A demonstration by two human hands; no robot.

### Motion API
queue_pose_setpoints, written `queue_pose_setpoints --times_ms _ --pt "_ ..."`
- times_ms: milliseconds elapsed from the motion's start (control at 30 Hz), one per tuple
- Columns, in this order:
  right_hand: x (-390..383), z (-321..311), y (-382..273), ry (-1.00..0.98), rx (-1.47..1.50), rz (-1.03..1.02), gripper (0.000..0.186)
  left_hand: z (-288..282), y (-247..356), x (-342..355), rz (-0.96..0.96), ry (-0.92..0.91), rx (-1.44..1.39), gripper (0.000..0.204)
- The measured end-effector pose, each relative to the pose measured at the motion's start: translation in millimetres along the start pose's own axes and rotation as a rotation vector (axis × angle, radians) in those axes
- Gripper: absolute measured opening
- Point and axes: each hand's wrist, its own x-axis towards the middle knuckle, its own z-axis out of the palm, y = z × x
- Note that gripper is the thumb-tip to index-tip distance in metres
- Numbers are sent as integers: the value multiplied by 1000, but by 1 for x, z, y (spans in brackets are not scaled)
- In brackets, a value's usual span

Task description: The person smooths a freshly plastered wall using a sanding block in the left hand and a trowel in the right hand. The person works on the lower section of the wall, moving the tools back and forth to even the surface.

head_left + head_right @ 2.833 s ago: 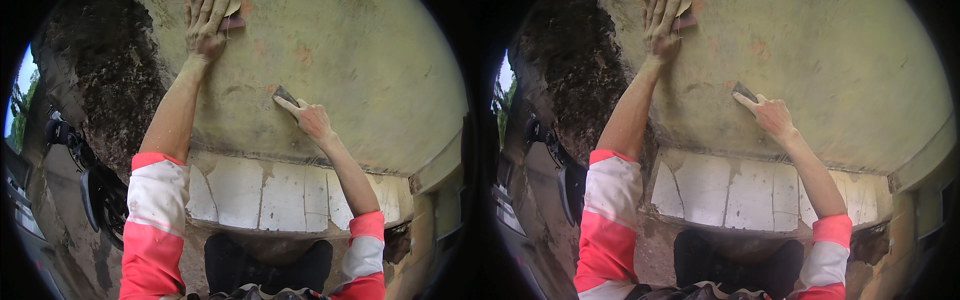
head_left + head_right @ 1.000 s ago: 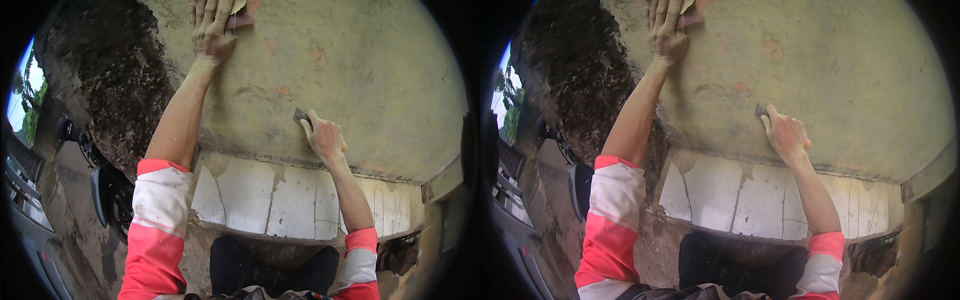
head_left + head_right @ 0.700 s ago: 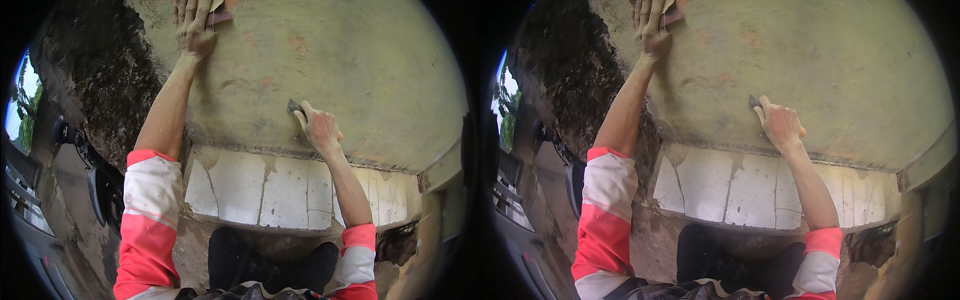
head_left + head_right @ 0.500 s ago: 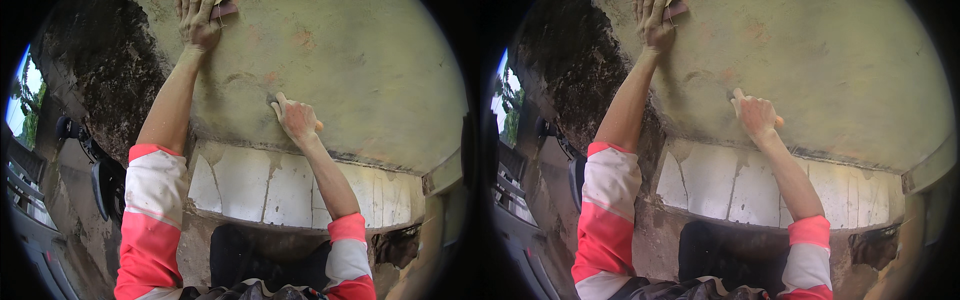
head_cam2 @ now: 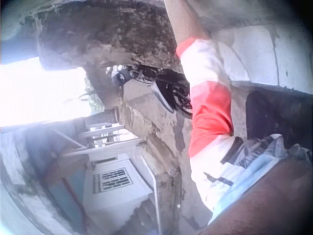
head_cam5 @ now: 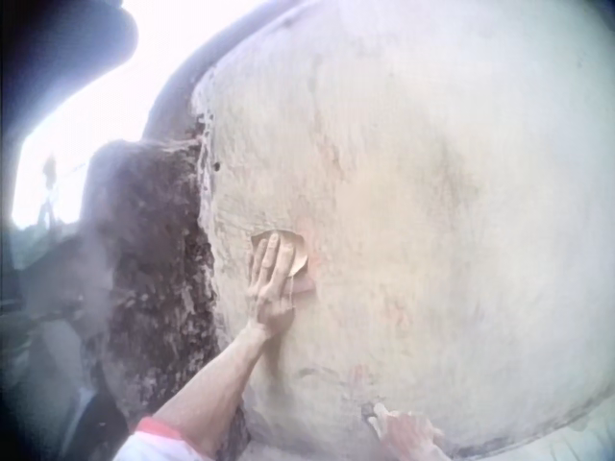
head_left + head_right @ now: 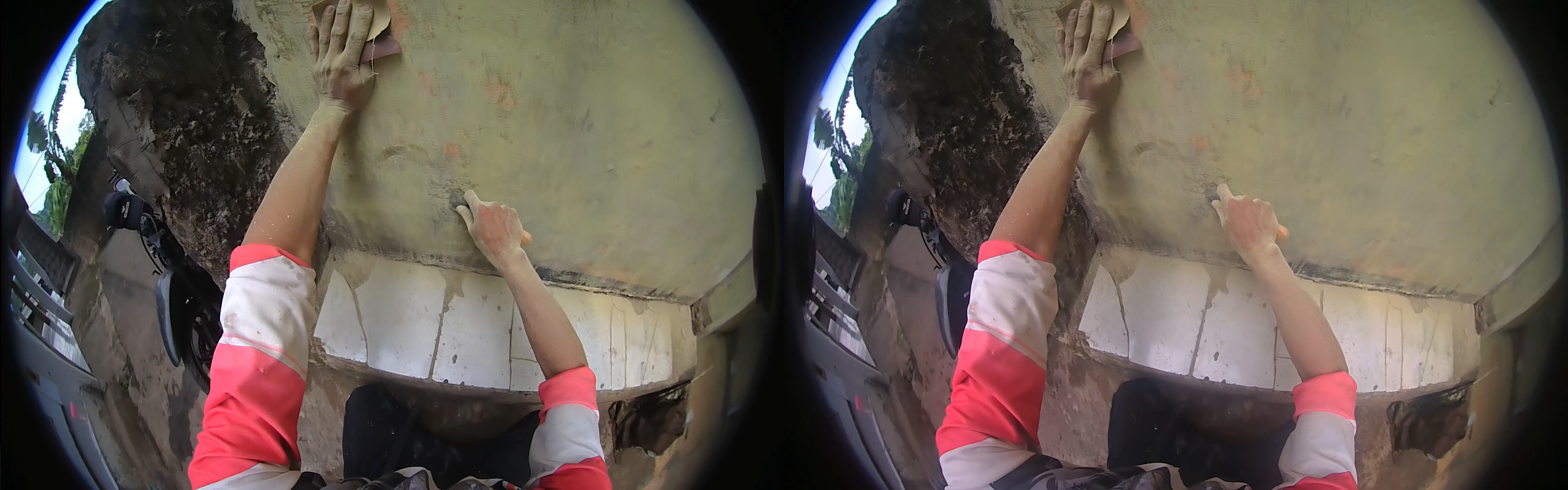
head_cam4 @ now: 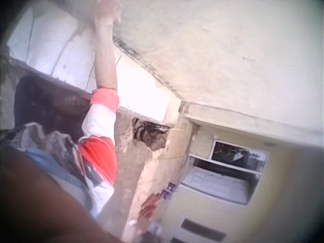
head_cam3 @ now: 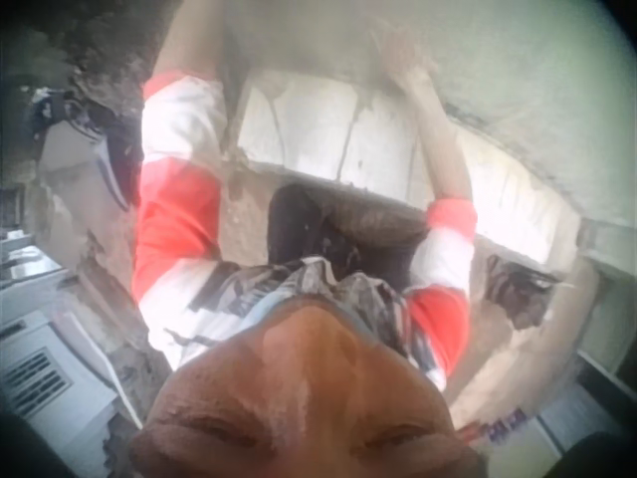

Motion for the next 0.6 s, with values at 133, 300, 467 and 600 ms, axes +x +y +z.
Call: queue_pose_setpoints --times_ms 133,300,467,600 --pt "-4 1 4 -15 20 51 23 0 10 4 -13 34 -50 50" --pt "17 22 -29 35 38 14 27 0 13 11 15 34 -32 53" --pt "-7 7 1 0 61 70 26 -3 0 2 -11 6 2 56" --pt "48 24 -68 22 103 4 29 8 13 11 -13 -11 -29 57"
